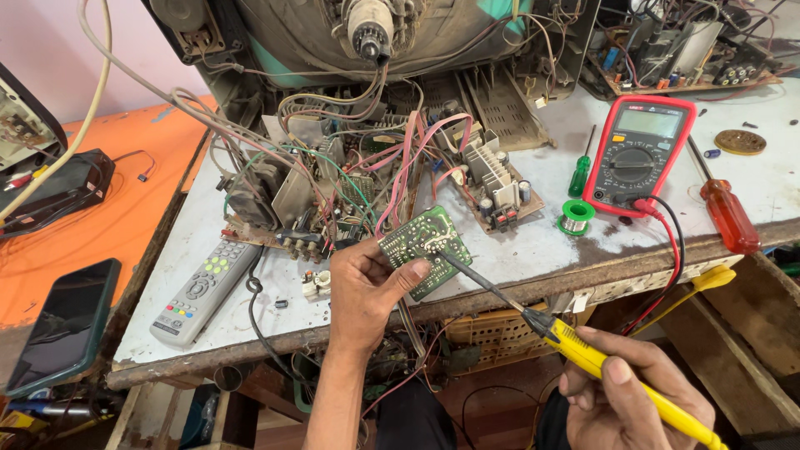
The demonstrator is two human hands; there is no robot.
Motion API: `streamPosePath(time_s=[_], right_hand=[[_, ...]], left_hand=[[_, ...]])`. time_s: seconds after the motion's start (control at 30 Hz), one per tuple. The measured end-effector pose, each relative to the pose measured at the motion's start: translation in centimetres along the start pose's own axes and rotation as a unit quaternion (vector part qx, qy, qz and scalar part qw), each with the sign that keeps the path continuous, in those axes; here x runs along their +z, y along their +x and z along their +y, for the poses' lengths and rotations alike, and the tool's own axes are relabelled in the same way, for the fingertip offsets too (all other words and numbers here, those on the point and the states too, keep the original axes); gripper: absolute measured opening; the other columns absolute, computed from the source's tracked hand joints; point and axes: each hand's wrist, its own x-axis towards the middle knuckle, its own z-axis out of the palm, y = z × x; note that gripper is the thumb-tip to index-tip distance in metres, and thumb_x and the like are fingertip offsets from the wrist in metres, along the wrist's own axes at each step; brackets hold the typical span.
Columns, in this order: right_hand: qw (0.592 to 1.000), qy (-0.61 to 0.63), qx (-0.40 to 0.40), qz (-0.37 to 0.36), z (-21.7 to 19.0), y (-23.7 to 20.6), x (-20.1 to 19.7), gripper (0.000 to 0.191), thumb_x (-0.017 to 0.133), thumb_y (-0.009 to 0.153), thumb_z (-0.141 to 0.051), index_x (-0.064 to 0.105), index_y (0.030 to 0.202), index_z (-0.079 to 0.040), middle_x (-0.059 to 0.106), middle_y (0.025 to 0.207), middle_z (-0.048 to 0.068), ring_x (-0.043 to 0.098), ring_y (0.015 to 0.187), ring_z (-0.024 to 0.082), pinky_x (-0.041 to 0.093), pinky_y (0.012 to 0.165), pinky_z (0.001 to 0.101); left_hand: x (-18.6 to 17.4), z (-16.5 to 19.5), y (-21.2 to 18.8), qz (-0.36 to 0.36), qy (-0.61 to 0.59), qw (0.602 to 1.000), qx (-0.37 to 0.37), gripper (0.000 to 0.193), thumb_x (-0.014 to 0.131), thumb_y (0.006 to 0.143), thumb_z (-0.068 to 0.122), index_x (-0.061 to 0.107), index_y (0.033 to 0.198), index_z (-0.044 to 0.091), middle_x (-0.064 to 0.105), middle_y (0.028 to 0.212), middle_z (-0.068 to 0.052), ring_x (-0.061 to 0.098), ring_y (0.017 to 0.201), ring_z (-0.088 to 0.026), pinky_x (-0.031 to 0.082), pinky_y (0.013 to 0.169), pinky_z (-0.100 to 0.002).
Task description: The person holds a small green circuit board in one hand and a yellow soldering iron in the other, soldering components on the board over a cluttered workbench. They briefly handle a small white connector and a metal part, then continue applying the iron to different points on the board.
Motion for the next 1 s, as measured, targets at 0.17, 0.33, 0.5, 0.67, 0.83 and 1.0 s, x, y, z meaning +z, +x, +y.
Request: streamPosePath(time_s=[0.17, 0.33, 0.5, 0.67, 0.83, 1.0], right_hand=[[1.0, -0.019, 0.004, -0.006, -0.2, -0.2, 0.0, 0.034, 0.062, 0.1, -0.01, 0.062, 0.105, 0.023, 0.067, 0.082, 0.033, 0.064, 0.066, 0.026, 0.05, 0.06, 0.0296], [0.998, -0.03, -0.046, -0.005, 1.0, -0.3, -1.2, 0.034, 0.063, 0.102, -0.011, 0.064, 0.101, 0.024, 0.067, 0.078, 0.033, 0.062, 0.055, 0.024, 0.048, 0.057, 0.0281], [0.999, -0.001, -0.045, -0.008, 1.6, -0.2, -1.3, 0.033, 0.062, 0.102, -0.01, 0.064, 0.105, 0.023, 0.066, 0.079, 0.033, 0.062, 0.057, 0.024, 0.05, 0.061, 0.0298], [0.993, -0.1, -0.019, 0.053, -1.5, 0.3, -1.4, 0.033, 0.059, 0.097, -0.014, 0.063, 0.105, 0.018, 0.068, 0.087, 0.03, 0.064, 0.059, 0.024, 0.052, 0.055, 0.0296], [0.979, -0.202, 0.011, -0.003, -6.0, 1.9, -2.3, 0.033, 0.053, 0.101, -0.009, 0.061, 0.118, 0.018, 0.068, 0.089, 0.033, 0.067, 0.071, 0.024, 0.057, 0.067, 0.0318], [0.941, -0.312, -0.077, 0.102, -6.6, 3.4, -0.4, 0.025, 0.051, 0.101, -0.002, 0.064, 0.114, 0.015, 0.067, 0.086, 0.027, 0.061, 0.062, 0.017, 0.05, 0.062, 0.0254]], left_hand=[[0.0, 0.0, 0.0, -0.004, -0.015, 1.0, 0.004, 0.025, 0.085, 0.082, 0.014, 0.078, 0.101, -0.002, 0.076, 0.082, -0.002, 0.062, 0.069, -0.003, 0.046, 0.06, -0.019], [0.1, 0.0, 0.0, -0.006, -0.018, 1.0, 0.005, 0.025, 0.085, 0.083, 0.014, 0.078, 0.101, -0.002, 0.077, 0.084, -0.003, 0.063, 0.07, -0.003, 0.046, 0.061, -0.019], [0.0, 0.0, 0.1, -0.008, -0.021, 1.0, 0.001, 0.025, 0.084, 0.083, 0.014, 0.078, 0.102, -0.002, 0.076, 0.084, -0.003, 0.063, 0.07, -0.003, 0.047, 0.061, -0.019], [-0.2, 0.0, 0.2, -0.001, -0.008, 1.0, -0.001, 0.026, 0.084, 0.083, 0.013, 0.078, 0.102, -0.002, 0.075, 0.083, -0.002, 0.061, 0.069, -0.004, 0.044, 0.06, -0.02], [-0.2, -0.4, 0.1, 0.0, -0.027, 1.0, -0.004, 0.027, 0.084, 0.082, 0.013, 0.077, 0.103, -0.003, 0.075, 0.083, -0.002, 0.062, 0.069, -0.004, 0.047, 0.061, -0.02], [-0.3, -0.5, 0.1, 0.006, -0.03, 1.0, -0.006, 0.028, 0.085, 0.082, 0.013, 0.078, 0.104, -0.003, 0.075, 0.084, -0.002, 0.061, 0.069, -0.004, 0.046, 0.061, -0.02]])
